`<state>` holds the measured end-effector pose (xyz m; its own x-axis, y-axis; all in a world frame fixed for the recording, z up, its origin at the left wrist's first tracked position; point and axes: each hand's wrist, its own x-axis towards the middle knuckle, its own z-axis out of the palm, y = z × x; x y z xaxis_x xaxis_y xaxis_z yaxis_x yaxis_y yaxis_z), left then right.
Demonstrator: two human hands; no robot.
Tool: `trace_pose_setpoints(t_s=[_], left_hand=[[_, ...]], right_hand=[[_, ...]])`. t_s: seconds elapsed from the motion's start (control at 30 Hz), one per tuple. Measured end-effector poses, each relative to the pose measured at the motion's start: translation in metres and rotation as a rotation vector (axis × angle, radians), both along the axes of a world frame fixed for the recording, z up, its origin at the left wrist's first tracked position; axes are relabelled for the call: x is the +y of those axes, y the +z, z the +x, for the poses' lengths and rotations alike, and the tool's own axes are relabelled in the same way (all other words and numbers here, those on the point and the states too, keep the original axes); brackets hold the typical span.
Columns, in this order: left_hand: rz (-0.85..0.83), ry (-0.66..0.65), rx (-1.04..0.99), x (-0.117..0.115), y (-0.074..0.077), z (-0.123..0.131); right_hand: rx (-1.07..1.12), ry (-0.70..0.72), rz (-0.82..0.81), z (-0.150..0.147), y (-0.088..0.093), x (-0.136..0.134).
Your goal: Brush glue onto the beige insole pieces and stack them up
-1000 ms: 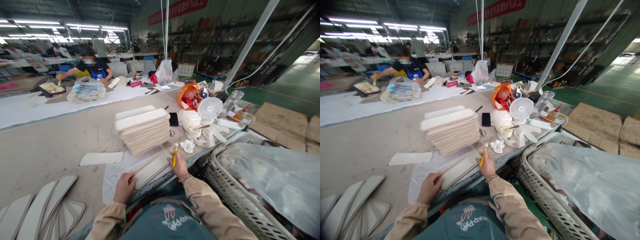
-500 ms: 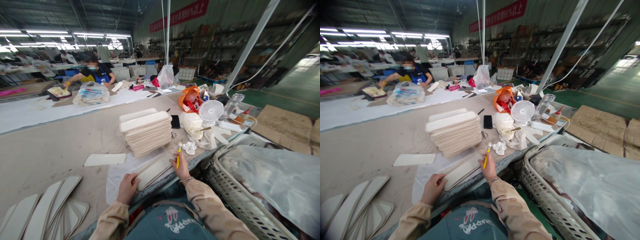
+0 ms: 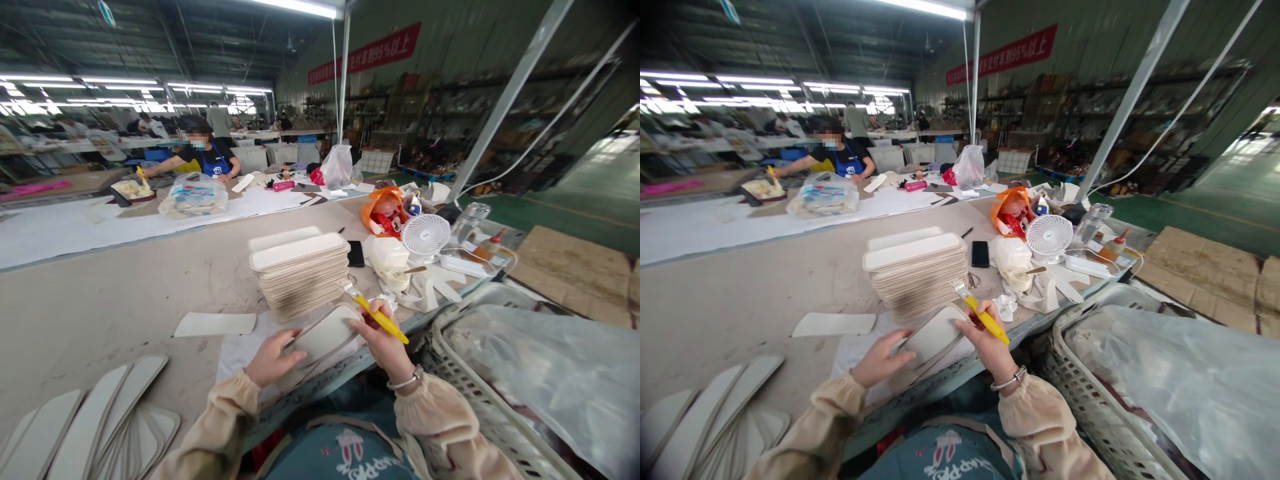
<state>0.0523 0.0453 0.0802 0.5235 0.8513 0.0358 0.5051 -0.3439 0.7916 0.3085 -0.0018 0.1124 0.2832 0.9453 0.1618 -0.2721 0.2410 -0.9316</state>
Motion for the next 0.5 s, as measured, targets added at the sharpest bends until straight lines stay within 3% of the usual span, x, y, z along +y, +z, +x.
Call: trace_pose_setpoints(t_s=[0.07,0.13,0.33,0.5], left_hand=[[-0.116,-0.044,0.004,0.0,0.001,0.011],[-0.184,-0.006,0.017,-0.006,-0.002,0.022],[-0.39,0.076,-0.132,-0.037,-0.005,0.046],[-0.557,0.13,-0.233,-0.049,-0.001,0.053]], right_hand=[[0.023,-0.035,0.001,0.005,0.008,0.003],[0.037,-0.093,-0.025,0.011,0.01,0.007],[-0.057,-0.22,-0.14,0.028,0.003,0.018],[-0.151,-0.227,-0.137,0.034,0.0,0.023]])
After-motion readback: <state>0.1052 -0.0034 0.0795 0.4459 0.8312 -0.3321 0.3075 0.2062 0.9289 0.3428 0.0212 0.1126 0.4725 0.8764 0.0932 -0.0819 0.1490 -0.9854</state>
